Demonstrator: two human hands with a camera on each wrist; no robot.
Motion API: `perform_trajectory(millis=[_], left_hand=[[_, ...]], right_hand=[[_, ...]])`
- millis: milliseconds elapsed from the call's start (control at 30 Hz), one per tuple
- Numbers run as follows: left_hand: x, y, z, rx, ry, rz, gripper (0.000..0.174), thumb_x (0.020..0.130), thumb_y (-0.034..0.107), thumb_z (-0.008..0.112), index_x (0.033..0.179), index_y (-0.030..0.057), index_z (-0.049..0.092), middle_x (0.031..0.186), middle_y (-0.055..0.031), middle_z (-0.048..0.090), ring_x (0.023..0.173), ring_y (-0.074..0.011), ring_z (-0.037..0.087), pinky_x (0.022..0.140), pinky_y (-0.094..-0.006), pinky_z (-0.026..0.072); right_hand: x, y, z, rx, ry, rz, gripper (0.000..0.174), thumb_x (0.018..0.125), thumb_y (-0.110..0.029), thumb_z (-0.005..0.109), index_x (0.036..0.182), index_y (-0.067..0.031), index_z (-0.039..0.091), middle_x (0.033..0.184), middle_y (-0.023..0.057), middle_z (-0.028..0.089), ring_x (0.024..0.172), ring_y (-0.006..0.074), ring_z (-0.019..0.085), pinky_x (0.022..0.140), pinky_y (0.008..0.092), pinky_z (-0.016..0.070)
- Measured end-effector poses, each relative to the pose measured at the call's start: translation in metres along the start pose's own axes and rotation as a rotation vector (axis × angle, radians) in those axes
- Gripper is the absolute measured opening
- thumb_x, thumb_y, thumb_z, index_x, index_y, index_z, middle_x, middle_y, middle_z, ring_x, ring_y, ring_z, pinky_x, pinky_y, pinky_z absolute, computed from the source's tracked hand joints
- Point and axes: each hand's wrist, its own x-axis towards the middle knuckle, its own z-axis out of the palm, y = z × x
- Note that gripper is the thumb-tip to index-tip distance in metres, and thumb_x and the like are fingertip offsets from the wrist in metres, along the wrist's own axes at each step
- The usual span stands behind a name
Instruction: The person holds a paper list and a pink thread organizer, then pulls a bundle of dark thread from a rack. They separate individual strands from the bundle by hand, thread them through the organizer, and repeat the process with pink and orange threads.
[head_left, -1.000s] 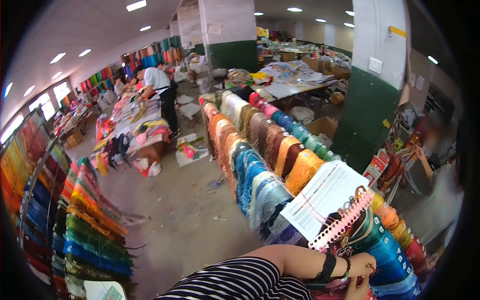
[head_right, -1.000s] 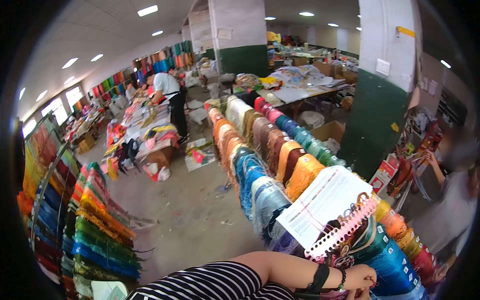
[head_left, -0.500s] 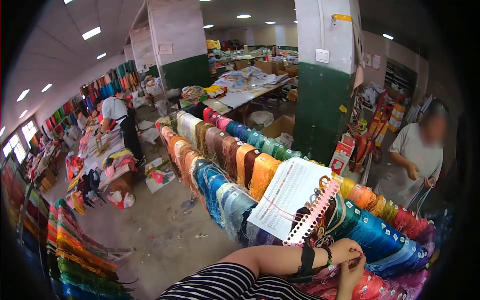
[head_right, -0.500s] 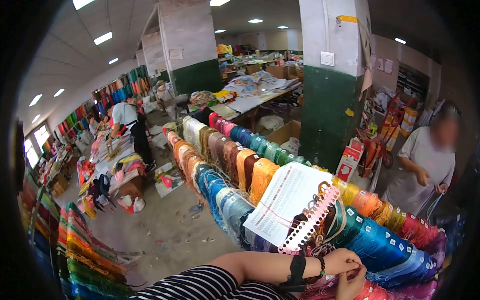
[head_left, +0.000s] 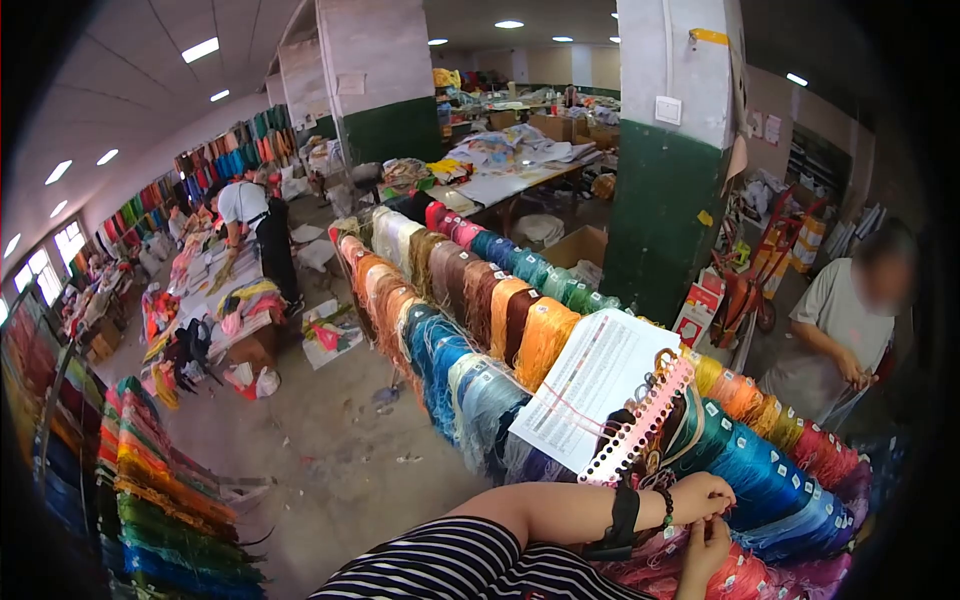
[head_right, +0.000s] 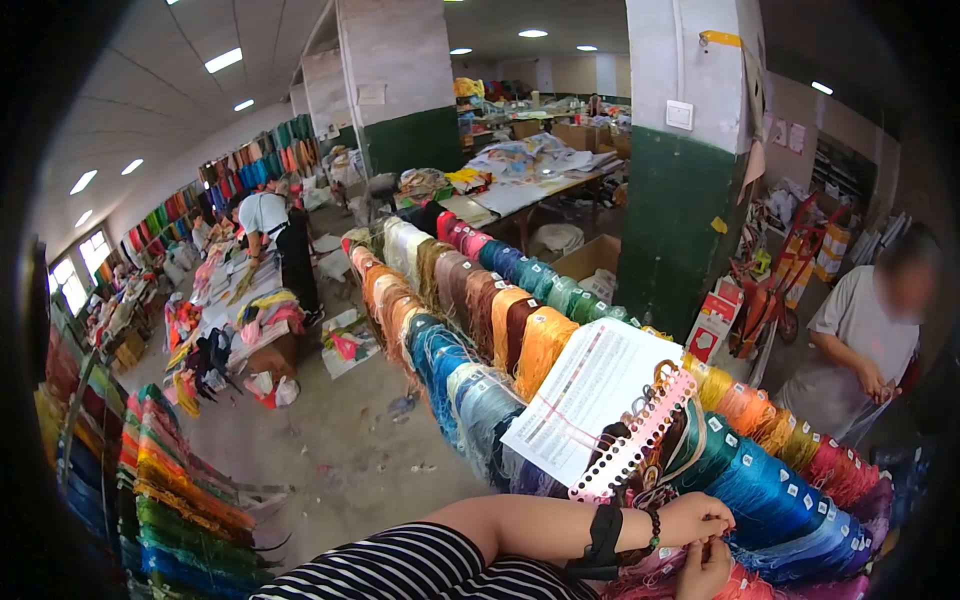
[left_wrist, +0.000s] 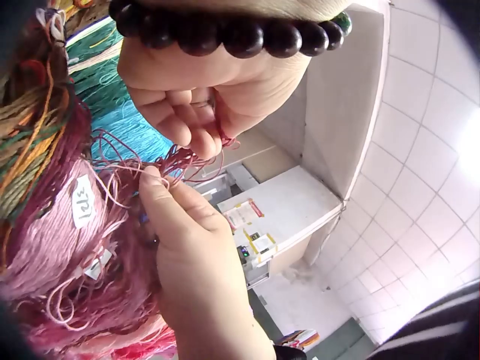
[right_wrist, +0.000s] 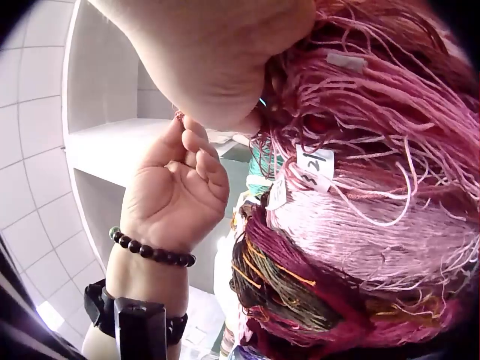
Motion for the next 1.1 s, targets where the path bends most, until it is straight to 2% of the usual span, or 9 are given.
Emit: perform_trajectory(millis=[433, 533, 633, 667, 700, 800, 900, 967, 1100], left_hand=[[-0.001, -0.002, 0.000, 0.070, 0.042, 0.009, 0.020, 0.086, 0.008, 0.060, 0.103, -0.0016, 0.065, 0.092, -0.0106, 0.070, 0.082, -0.0167, 0.065, 0.073, -0.0307, 0.0523], [0.008, -0.029, 0.006, 0.056, 0.094, 0.146, 0.019, 0.086, 0.005, 0.059, 0.103, -0.0023, 0.063, 0.082, -0.0097, 0.067, 0.068, -0.0155, 0.064, 0.059, -0.0287, 0.0518], [0.000, 0.002, -0.001, 0.147, 0.052, 0.049, 0.022, 0.086, 0.006, 0.061, 0.106, -0.0017, 0.063, 0.096, -0.0129, 0.069, 0.087, -0.0187, 0.066, 0.075, -0.0313, 0.0524], [-0.001, 0.007, -0.002, 0.095, 0.077, -0.022, 0.024, 0.086, 0.007, 0.060, 0.108, -0.0020, 0.062, 0.095, -0.0133, 0.069, 0.086, -0.0192, 0.067, 0.075, -0.0313, 0.0524], [0.004, -0.010, -0.001, 0.195, 0.183, 0.170, 0.026, 0.087, 0.007, 0.058, 0.112, -0.0021, 0.061, 0.093, -0.0153, 0.068, 0.086, -0.0207, 0.067, 0.075, -0.0316, 0.0526], [-0.005, 0.029, -0.017, 0.099, 0.067, -0.041, 0.051, 0.088, 0.007, 0.058, 0.134, -0.0008, 0.038, 0.096, -0.0160, 0.068, 0.082, -0.0182, 0.067, 0.072, -0.0303, 0.0539], [0.005, -0.005, -0.021, 0.053, 0.108, -0.045, 0.037, 0.090, 0.012, 0.059, 0.125, 0.0002, 0.052, 0.094, -0.0120, 0.069, 0.081, -0.0174, 0.067, 0.070, -0.0281, 0.0542], [0.008, -0.018, -0.019, -0.032, 0.075, -0.072, 0.025, 0.094, 0.012, 0.055, 0.116, -0.0001, 0.059, 0.102, -0.0120, 0.067, 0.082, -0.0176, 0.067, 0.070, -0.0254, 0.0539], [0.011, -0.006, -0.013, 0.127, 0.039, -0.191, 0.020, 0.092, 0.006, 0.055, 0.108, 0.0014, 0.065, 0.095, -0.0078, 0.068, 0.074, -0.0117, 0.065, 0.064, -0.0225, 0.0508]], right_hand=[[0.000, 0.000, -0.002, -0.095, 0.015, -0.043, 0.018, 0.087, -0.013, 0.059, 0.089, 0.0037, 0.065, 0.076, 0.0176, 0.062, 0.073, 0.0307, 0.059, 0.069, 0.0372, 0.0451], [-0.001, -0.005, -0.006, -0.059, 0.022, -0.051, 0.019, 0.088, -0.014, 0.059, 0.091, 0.0035, 0.066, 0.079, 0.0176, 0.064, 0.075, 0.0296, 0.060, 0.071, 0.0370, 0.0460], [0.001, 0.006, -0.008, 0.025, -0.053, 0.008, 0.017, 0.087, -0.015, 0.060, 0.085, 0.0010, 0.065, 0.082, 0.0150, 0.063, 0.078, 0.0309, 0.058, 0.074, 0.0398, 0.0437], [0.004, -0.012, -0.013, 0.034, -0.034, 0.026, 0.021, 0.089, -0.018, 0.060, 0.085, 0.0016, 0.067, 0.076, 0.0152, 0.064, 0.073, 0.0294, 0.059, 0.073, 0.0376, 0.0452], [0.006, -0.008, -0.012, 0.094, -0.041, 0.010, 0.020, 0.088, -0.017, 0.061, 0.089, 0.0006, 0.069, 0.080, 0.0161, 0.066, 0.075, 0.0298, 0.061, 0.073, 0.0373, 0.0457], [0.014, -0.022, -0.021, 0.136, -0.124, 0.025, 0.018, 0.087, -0.015, 0.061, 0.093, 0.0000, 0.070, 0.085, 0.0167, 0.067, 0.077, 0.0284, 0.063, 0.072, 0.0352, 0.0472], [0.015, -0.017, -0.030, 0.331, -0.140, 0.195, 0.021, 0.091, -0.015, 0.059, 0.099, 0.0021, 0.067, 0.090, 0.0123, 0.069, 0.082, 0.0188, 0.064, 0.076, 0.0301, 0.0493], [0.010, -0.007, -0.031, 0.439, -0.072, 0.296, 0.020, 0.091, -0.014, 0.058, 0.098, 0.0023, 0.067, 0.090, 0.0096, 0.069, 0.085, 0.0173, 0.064, 0.078, 0.0291, 0.0485], [0.012, -0.003, -0.039, 0.796, -0.209, 0.483, 0.023, 0.096, -0.012, 0.052, 0.108, 0.0049, 0.061, 0.096, 0.0101, 0.067, 0.091, 0.0152, 0.062, 0.081, 0.0269, 0.0486]])
